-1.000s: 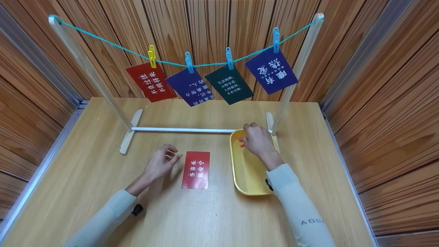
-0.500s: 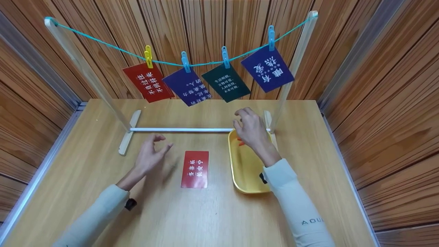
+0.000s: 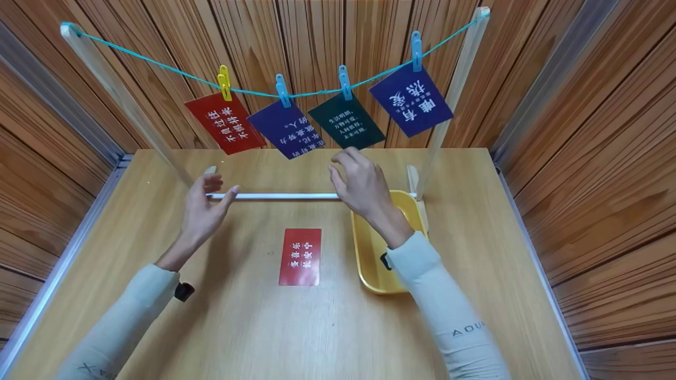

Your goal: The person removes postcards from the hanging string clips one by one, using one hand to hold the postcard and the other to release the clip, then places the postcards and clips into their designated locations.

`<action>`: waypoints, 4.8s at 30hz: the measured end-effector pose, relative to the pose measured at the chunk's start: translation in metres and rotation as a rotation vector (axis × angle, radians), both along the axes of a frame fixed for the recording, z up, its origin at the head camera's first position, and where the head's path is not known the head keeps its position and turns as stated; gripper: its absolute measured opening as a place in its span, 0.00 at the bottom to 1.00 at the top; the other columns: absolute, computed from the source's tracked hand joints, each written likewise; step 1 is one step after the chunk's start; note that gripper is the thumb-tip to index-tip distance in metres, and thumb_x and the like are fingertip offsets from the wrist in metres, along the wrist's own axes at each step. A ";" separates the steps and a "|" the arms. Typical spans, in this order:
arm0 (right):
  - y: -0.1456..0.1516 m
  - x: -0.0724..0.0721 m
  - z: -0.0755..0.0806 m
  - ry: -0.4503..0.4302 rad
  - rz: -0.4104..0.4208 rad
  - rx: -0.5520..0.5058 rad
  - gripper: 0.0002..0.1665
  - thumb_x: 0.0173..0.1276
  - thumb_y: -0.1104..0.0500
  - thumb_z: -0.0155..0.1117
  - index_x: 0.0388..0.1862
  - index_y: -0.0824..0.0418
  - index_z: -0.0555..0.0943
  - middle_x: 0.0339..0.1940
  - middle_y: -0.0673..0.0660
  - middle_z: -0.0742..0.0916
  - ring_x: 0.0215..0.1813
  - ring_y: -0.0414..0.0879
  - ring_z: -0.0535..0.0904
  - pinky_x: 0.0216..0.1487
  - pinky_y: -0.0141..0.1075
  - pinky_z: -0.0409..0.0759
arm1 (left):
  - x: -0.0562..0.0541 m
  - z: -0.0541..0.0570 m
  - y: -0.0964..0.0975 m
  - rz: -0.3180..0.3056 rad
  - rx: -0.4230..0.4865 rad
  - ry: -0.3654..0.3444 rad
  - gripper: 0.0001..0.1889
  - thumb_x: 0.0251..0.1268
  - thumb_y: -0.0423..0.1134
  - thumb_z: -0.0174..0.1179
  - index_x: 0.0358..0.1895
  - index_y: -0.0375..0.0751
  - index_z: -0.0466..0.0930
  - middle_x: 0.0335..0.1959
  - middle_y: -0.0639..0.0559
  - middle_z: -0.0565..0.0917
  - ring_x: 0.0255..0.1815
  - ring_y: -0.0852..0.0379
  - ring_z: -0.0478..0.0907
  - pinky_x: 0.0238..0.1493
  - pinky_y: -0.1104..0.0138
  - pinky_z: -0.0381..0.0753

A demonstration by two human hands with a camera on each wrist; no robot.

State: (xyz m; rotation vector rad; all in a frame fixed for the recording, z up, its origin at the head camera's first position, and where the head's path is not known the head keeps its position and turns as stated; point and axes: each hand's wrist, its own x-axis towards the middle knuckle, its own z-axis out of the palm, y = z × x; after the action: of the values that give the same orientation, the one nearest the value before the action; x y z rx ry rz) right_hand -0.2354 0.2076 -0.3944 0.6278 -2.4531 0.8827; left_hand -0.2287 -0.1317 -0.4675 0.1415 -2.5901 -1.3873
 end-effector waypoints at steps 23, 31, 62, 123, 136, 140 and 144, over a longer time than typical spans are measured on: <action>-0.056 -0.004 0.060 0.115 0.114 -0.117 0.17 0.77 0.58 0.67 0.58 0.67 0.84 0.55 0.64 0.89 0.54 0.54 0.86 0.59 0.45 0.87 | -0.017 0.035 -0.014 0.056 0.106 0.077 0.38 0.71 0.59 0.66 0.75 0.42 0.66 0.71 0.41 0.72 0.74 0.43 0.70 0.73 0.50 0.77; -0.074 -0.015 0.079 0.123 0.123 -0.118 0.24 0.76 0.56 0.68 0.64 0.69 0.80 0.63 0.65 0.86 0.66 0.55 0.83 0.71 0.45 0.82 | -0.031 0.048 -0.018 0.029 0.131 0.081 0.40 0.72 0.58 0.65 0.79 0.43 0.61 0.72 0.41 0.76 0.73 0.44 0.75 0.74 0.51 0.78; -0.122 -0.049 0.109 -0.039 0.100 -0.005 0.28 0.78 0.51 0.65 0.71 0.63 0.79 0.71 0.60 0.84 0.74 0.52 0.79 0.77 0.39 0.76 | -0.052 0.065 -0.003 -0.050 0.195 0.141 0.40 0.70 0.57 0.68 0.78 0.44 0.62 0.69 0.44 0.77 0.68 0.50 0.77 0.71 0.55 0.80; -0.158 -0.085 0.115 -0.247 0.196 -0.152 0.28 0.81 0.54 0.60 0.77 0.56 0.73 0.65 0.55 0.86 0.64 0.43 0.85 0.68 0.29 0.80 | -0.066 0.064 0.004 -0.214 0.510 0.314 0.25 0.78 0.41 0.62 0.73 0.42 0.69 0.67 0.47 0.83 0.67 0.53 0.83 0.68 0.54 0.85; -0.161 -0.085 0.119 -0.199 0.183 -0.184 0.19 0.81 0.53 0.61 0.65 0.57 0.80 0.59 0.54 0.88 0.60 0.42 0.85 0.66 0.31 0.81 | -0.066 0.069 0.004 -0.223 0.514 0.290 0.23 0.79 0.38 0.60 0.72 0.41 0.71 0.64 0.43 0.84 0.65 0.49 0.84 0.64 0.52 0.87; -0.161 -0.084 0.116 -0.220 0.174 -0.226 0.18 0.80 0.54 0.62 0.64 0.56 0.82 0.59 0.53 0.89 0.61 0.41 0.85 0.67 0.33 0.80 | -0.064 0.070 0.006 -0.227 0.518 0.264 0.22 0.79 0.40 0.60 0.71 0.43 0.71 0.64 0.45 0.85 0.65 0.51 0.84 0.64 0.53 0.87; -0.161 -0.083 0.115 -0.248 0.162 -0.296 0.16 0.79 0.54 0.63 0.62 0.54 0.84 0.59 0.52 0.89 0.61 0.40 0.85 0.67 0.31 0.80 | -0.061 0.071 0.009 -0.237 0.505 0.260 0.23 0.78 0.42 0.61 0.71 0.43 0.71 0.65 0.46 0.84 0.65 0.51 0.84 0.64 0.52 0.87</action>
State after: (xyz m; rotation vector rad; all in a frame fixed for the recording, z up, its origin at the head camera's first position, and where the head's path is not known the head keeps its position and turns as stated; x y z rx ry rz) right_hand -0.3183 0.0462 -0.2790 0.6468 -2.4351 1.4338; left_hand -0.2899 -0.1224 -0.3967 -0.2654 -2.0536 -1.9724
